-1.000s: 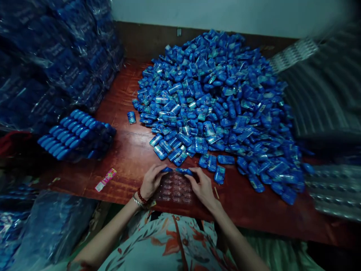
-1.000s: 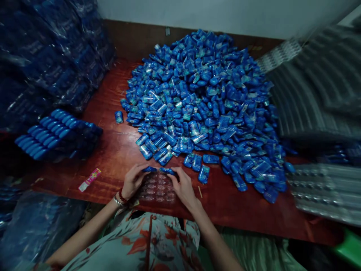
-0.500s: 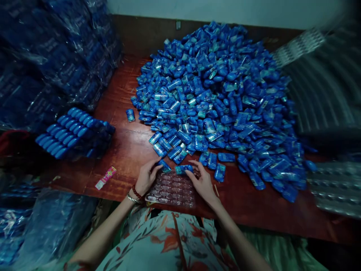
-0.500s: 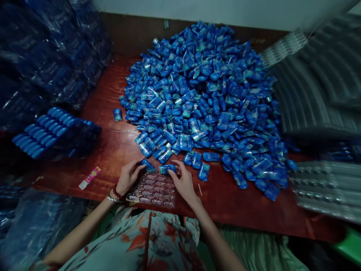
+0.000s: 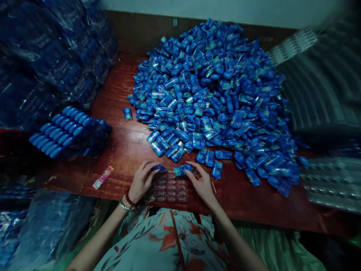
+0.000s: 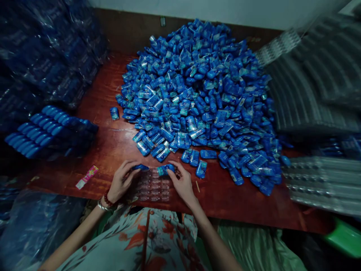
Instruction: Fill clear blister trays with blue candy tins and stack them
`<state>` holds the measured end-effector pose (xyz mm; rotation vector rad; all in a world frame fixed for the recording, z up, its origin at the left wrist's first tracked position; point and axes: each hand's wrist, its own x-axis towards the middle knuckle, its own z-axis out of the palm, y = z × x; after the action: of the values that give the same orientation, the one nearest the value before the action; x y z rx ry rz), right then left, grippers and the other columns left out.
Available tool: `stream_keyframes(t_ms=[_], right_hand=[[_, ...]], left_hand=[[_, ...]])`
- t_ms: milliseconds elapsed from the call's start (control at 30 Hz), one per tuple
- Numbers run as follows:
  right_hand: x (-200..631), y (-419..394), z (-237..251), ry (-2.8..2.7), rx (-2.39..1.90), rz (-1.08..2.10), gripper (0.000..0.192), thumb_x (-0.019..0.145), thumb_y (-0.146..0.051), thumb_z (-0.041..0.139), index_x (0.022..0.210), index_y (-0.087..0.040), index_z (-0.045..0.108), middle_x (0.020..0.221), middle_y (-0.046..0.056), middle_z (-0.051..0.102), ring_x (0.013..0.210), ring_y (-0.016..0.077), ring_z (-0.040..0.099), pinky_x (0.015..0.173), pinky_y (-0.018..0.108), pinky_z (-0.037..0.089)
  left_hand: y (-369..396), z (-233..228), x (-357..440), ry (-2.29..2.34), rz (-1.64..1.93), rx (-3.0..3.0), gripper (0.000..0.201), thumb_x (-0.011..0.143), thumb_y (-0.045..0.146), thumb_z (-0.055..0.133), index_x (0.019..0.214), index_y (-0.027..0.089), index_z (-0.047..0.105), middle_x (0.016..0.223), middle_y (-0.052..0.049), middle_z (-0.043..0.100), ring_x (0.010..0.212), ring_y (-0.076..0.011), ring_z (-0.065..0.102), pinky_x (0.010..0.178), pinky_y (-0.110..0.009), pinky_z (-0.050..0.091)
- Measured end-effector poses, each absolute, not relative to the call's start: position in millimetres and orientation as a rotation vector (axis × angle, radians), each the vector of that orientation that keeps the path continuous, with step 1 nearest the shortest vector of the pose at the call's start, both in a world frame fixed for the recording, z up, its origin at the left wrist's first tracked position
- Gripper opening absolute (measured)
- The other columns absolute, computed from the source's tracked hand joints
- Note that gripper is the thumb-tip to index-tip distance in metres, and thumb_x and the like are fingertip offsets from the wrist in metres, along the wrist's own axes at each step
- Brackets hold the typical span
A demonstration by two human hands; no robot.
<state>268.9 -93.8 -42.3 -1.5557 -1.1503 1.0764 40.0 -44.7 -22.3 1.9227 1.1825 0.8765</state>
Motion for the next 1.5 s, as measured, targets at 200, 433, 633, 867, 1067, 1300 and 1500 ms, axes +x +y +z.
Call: stream_keyframes(t_ms=[200,433,633,867,1067,1300,1500], right_hand=[[261.7,-96.5,-28.4,-1.364,-1.654,0.928,0.031,0.085,-0.033,0.052,0.112,-0.022,0.061,0.109,0.006,0.065,0.097,0.0197,0.061,0.088,0.035,0.047],[268.8,-103.5,-9.1,-1.622,-1.596,1.168,0.037,0.08,-0.03,0.06,0.117,-0.025,0.057,0.088,0.001,0.068,0.074,0.0162,0.064,0.07,0.027,0.051],[264.0,-108.3,-23.4,-1.65,-1.597,0.903,0.025,0.089,-0.03,0.049,0.112,-0.025,0.057,0.101,0.002,0.067,0.086,0.016,0.064,0.078,0.027,0.049],[254.7,-99.4,-33.7,-2.064,-1.748,0.369,0.028,0.092,-0.033,0.043,0.109,-0.018,0.059,0.086,0.008,0.063,0.081,0.0205,0.059,0.068,0.03,0.048],[254.8,-101.3,-25.4,-2.359,-1.689,0.306,0.027,0.092,-0.02,0.039,0.116,-0.016,0.052,0.092,0.009,0.059,0.081,0.0195,0.055,0.068,0.03,0.043],[251.5,-91.4,2.6,-2.661,-1.591,0.248,0.029,0.085,-0.008,0.042,0.111,-0.016,0.052,0.086,0.007,0.056,0.076,0.0204,0.049,0.068,0.033,0.037],[231.3,-90.8,13.5,-2.671,-1.626,0.164,0.024,0.083,-0.008,0.044,0.103,-0.018,0.053,0.081,0.007,0.056,0.075,0.0213,0.05,0.069,0.035,0.036]], left_hand=[[-50.2,-25.9,34.3,1.314,0.91,1.715,0.014,0.085,0.03,0.056,0.09,0.018,0.06,0.093,-0.005,0.056,0.089,-0.0162,0.054,0.079,-0.029,0.047],[-54.1,-11.6,30.8,1.325,0.842,1.871,0.014,0.085,0.024,0.052,0.097,0.018,0.056,0.101,-0.007,0.055,0.096,-0.0172,0.054,0.086,-0.032,0.046],[-55.7,-5.1,26.3,1.297,0.794,1.985,0.034,0.087,0.022,0.05,0.12,0.019,0.047,0.108,-0.008,0.059,0.097,-0.0178,0.058,0.086,-0.033,0.049],[-53.9,-19.8,33.8,1.065,0.687,2.218,0.04,0.089,0.013,0.039,0.127,0.021,0.046,0.11,-0.01,0.058,0.1,-0.0178,0.056,0.086,-0.032,0.05],[-50.6,-11.6,30.3,0.801,0.552,2.499,0.05,0.089,0.014,0.04,0.138,0.019,0.032,0.113,-0.015,0.055,0.102,-0.0211,0.053,0.086,-0.037,0.05],[-48.5,-8.0,27.4,0.635,0.415,2.671,0.052,0.09,0.013,0.037,0.141,0.019,0.024,0.106,-0.013,0.057,0.092,-0.0187,0.054,0.079,-0.032,0.051],[-54.7,-20.5,31.8,0.645,0.368,2.7,0.051,0.087,0.012,0.036,0.138,0.016,0.03,0.103,-0.013,0.057,0.091,-0.0205,0.055,0.08,-0.036,0.051]])
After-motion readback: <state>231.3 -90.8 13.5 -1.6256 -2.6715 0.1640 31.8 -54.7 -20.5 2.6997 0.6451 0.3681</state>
